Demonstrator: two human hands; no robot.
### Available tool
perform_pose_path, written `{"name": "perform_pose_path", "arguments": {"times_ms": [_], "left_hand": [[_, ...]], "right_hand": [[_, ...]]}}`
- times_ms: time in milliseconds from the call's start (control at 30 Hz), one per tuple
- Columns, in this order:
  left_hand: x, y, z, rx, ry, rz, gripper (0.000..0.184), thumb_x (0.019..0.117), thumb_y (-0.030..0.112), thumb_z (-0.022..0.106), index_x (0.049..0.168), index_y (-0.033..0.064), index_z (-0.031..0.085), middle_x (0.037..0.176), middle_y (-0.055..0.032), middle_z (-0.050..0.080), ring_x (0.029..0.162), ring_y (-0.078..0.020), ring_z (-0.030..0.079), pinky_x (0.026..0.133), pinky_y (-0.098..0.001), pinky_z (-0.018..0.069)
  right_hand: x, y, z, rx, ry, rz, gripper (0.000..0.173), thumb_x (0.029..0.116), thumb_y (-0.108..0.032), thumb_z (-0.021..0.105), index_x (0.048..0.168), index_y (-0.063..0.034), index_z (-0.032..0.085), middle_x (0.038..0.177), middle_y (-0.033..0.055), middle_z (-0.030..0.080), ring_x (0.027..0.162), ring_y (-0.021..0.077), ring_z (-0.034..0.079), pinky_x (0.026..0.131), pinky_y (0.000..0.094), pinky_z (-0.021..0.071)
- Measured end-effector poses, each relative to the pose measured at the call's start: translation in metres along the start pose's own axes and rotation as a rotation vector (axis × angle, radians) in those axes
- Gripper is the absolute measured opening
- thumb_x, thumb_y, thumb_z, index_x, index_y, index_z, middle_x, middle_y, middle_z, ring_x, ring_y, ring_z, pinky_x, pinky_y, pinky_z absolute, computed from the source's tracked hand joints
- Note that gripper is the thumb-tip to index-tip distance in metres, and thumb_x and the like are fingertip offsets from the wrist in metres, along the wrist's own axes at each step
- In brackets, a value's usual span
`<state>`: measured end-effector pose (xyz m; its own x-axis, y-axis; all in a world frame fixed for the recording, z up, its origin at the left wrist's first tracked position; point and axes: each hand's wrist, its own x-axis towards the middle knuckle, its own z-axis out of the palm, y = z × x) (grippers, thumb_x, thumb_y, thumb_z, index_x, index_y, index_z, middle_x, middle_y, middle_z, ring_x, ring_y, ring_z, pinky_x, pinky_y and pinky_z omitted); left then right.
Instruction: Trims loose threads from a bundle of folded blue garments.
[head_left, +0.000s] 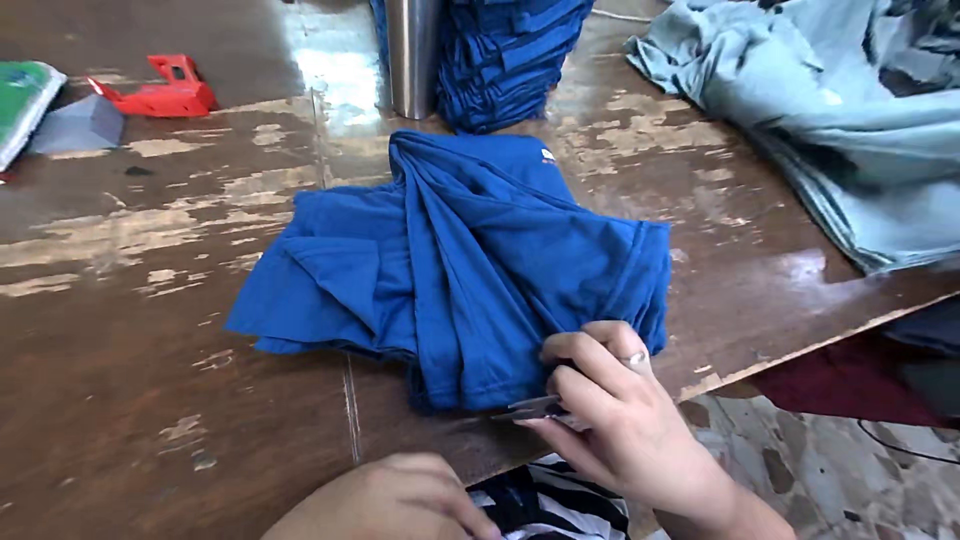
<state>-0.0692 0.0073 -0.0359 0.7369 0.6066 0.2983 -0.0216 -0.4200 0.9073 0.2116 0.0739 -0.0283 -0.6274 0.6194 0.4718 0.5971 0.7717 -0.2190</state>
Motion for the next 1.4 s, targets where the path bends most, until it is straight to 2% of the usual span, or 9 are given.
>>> {"name": "perform_pose_path", "arguments": {"times_ms": [167, 267, 400, 467, 600, 900, 1000, 1100, 1400], "left_hand": [[0.022, -0.018, 0.016, 0.544, 0.712, -0.121, 0.031, 0.0894, 0.04, 0.078, 0.11, 0.0181, 0.072, 0.112, 0.0067, 0.073, 0.112, -0.0073, 0.062, 0.1, -0.026, 0.0479], [0.031, -0.031, 0.03, 0.697, 0.777, -0.182, 0.033, 0.0907, 0.035, 0.077, 0.121, 0.0203, 0.073, 0.131, 0.0024, 0.069, 0.121, -0.0129, 0.058, 0.106, -0.0292, 0.0431], [0.035, -0.042, 0.044, 0.611, 0.856, -0.06, 0.019, 0.0956, 0.009, 0.065, 0.113, 0.0103, 0.073, 0.115, -0.0049, 0.068, 0.113, -0.0092, 0.062, 0.1, -0.0196, 0.0495], [0.037, -0.041, 0.044, 0.578, 0.902, -0.021, 0.013, 0.0995, 0.015, 0.064, 0.108, 0.0091, 0.072, 0.108, -0.0031, 0.068, 0.109, -0.0058, 0.063, 0.097, -0.0172, 0.0508], [0.043, -0.034, 0.037, 0.576, 0.943, 0.03, 0.013, 0.0989, 0.023, 0.068, 0.1, 0.01, 0.073, 0.1, -0.0003, 0.069, 0.101, -0.0047, 0.065, 0.089, -0.0168, 0.0532], [0.058, -0.028, 0.036, 0.754, 1.018, -0.063, 0.02, 0.0944, 0.011, 0.064, 0.109, 0.0117, 0.078, 0.099, -0.0045, 0.071, 0.101, -0.0126, 0.06, 0.092, -0.0237, 0.0453], [0.071, -0.02, 0.041, 0.374, 1.018, -0.004, 0.031, 0.1008, 0.006, 0.058, 0.129, -0.0053, 0.062, 0.102, -0.0022, 0.073, 0.092, -0.0002, 0.066, 0.085, -0.0145, 0.0542], [0.075, -0.016, 0.037, -0.355, 1.006, 0.075, 0.049, 0.0985, -0.002, 0.055, 0.145, 0.0055, 0.043, 0.112, -0.0007, 0.073, 0.099, -0.0087, 0.07, 0.09, -0.0277, 0.0585], [0.089, -0.033, 0.052, -0.298, 1.12, 0.218, 0.041, 0.0832, -0.002, 0.08, 0.12, 0.0157, 0.073, 0.12, 0.0042, 0.069, 0.106, -0.0067, 0.068, 0.092, -0.0236, 0.059]], "right_hand": [[0.031, -0.003, 0.0, 0.17, 0.166, -0.089, 0.009, 0.1, -0.017, 0.059, 0.093, -0.0136, 0.062, 0.098, 0.0025, 0.072, 0.092, 0.0156, 0.064, 0.083, 0.0369, 0.044], [0.043, 0.046, -0.046, 0.032, 0.438, 0.115, 0.016, 0.0981, -0.018, 0.064, 0.102, -0.0031, 0.067, 0.092, 0.004, 0.069, 0.076, 0.0062, 0.062, 0.069, 0.0259, 0.053], [0.033, 0.063, -0.077, -0.015, 0.706, 0.227, 0.018, 0.0995, -0.017, 0.065, 0.099, -0.0004, 0.06, 0.094, 0.0034, 0.062, 0.078, 0.0039, 0.057, 0.068, 0.0208, 0.0476], [0.022, 0.025, -0.059, 0.284, 0.505, 0.151, 0.012, 0.0977, -0.022, 0.067, 0.097, -0.0171, 0.056, 0.103, -0.0079, 0.065, 0.088, -0.0013, 0.064, 0.074, 0.0157, 0.0539], [0.015, -0.004, -0.005, 0.438, 0.014, -0.057, 0.015, 0.0975, -0.02, 0.064, 0.104, -0.0064, 0.061, 0.099, 0.0068, 0.069, 0.088, 0.0122, 0.063, 0.077, 0.0243, 0.0512], [0.031, 0.001, 0.003, 0.427, 0.412, -0.017, 0.015, 0.0965, -0.005, 0.064, 0.09, -0.0049, 0.049, 0.092, 0.0077, 0.064, 0.078, 0.0038, 0.062, 0.069, 0.0135, 0.0517], [0.037, 0.005, 0.023, 0.312, 0.341, 0.074, 0.008, 0.0936, -0.007, 0.061, 0.09, -0.0023, 0.056, 0.094, 0.0095, 0.063, 0.076, 0.0048, 0.058, 0.067, 0.0139, 0.0489], [0.031, 0.004, 0.03, 0.35, 0.232, 0.094, 0.01, 0.0914, -0.009, 0.06, 0.093, 0.0001, 0.061, 0.096, 0.0111, 0.063, 0.077, 0.0068, 0.056, 0.066, 0.0156, 0.0471], [0.004, 0.005, 0.016, 0.493, 0.119, 0.074, 0.045, 0.1071, -0.047, 0.043, 0.09, -0.0067, 0.049, 0.101, 0.0076, 0.051, 0.085, 0.0033, 0.051, 0.071, 0.0143, 0.0431]]}}
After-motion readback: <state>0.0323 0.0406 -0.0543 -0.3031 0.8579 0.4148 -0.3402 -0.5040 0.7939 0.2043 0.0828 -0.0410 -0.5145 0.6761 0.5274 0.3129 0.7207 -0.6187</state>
